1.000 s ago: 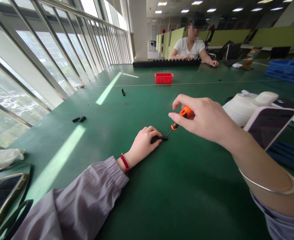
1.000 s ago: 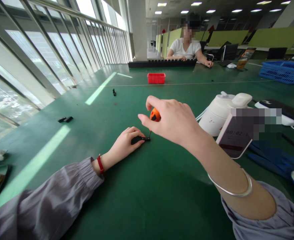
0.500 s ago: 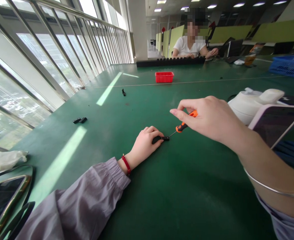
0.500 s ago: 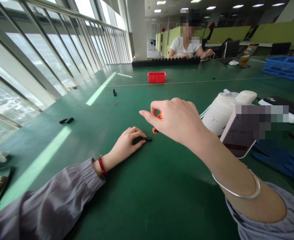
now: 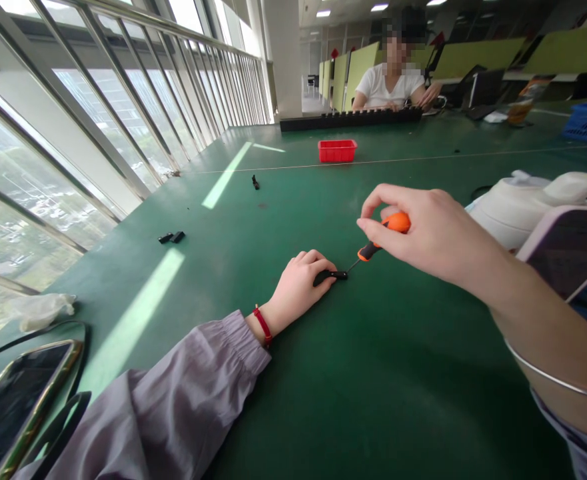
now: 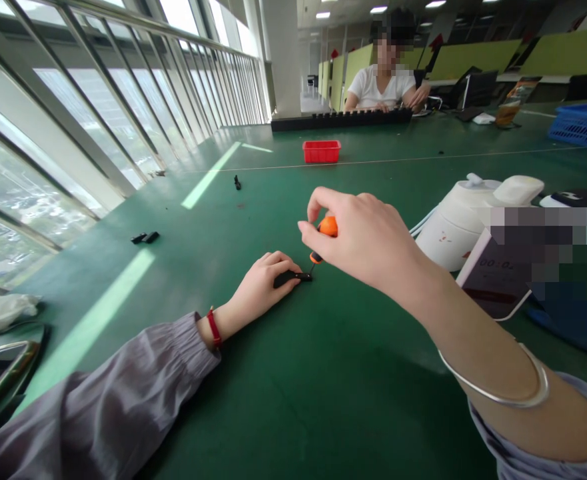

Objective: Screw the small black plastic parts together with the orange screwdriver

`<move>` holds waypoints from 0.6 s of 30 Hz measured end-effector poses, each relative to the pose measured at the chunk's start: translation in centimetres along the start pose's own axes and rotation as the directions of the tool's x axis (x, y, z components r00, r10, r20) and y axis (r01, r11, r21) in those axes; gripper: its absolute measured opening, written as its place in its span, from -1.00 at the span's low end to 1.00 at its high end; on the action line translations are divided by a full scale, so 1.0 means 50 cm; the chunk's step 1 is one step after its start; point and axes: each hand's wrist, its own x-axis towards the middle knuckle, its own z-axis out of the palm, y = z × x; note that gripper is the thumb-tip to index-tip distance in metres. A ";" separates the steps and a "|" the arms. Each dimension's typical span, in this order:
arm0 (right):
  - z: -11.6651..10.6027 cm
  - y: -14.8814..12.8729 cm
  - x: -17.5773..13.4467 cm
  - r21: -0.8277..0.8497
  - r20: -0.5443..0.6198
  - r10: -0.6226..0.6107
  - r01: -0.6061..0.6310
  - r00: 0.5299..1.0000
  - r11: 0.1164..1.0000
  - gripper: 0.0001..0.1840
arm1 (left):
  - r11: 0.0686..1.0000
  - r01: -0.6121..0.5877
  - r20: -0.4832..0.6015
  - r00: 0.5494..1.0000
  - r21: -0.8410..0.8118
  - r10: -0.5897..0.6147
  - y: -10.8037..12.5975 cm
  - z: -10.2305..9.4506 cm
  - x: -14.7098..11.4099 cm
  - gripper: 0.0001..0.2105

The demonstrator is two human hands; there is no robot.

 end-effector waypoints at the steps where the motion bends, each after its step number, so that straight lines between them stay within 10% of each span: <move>1: 0.000 0.000 0.000 0.012 -0.016 -0.011 0.011 1.000 1.000 -0.81 | 1.000 0.001 0.003 1.000 -0.001 -0.001 0.000 0.000 0.000 -0.86; 18: 0.004 0.000 0.000 0.013 -0.018 -0.020 0.020 1.000 1.000 -0.74 | 1.000 0.004 0.008 1.000 0.013 -0.004 0.003 0.000 0.000 -0.86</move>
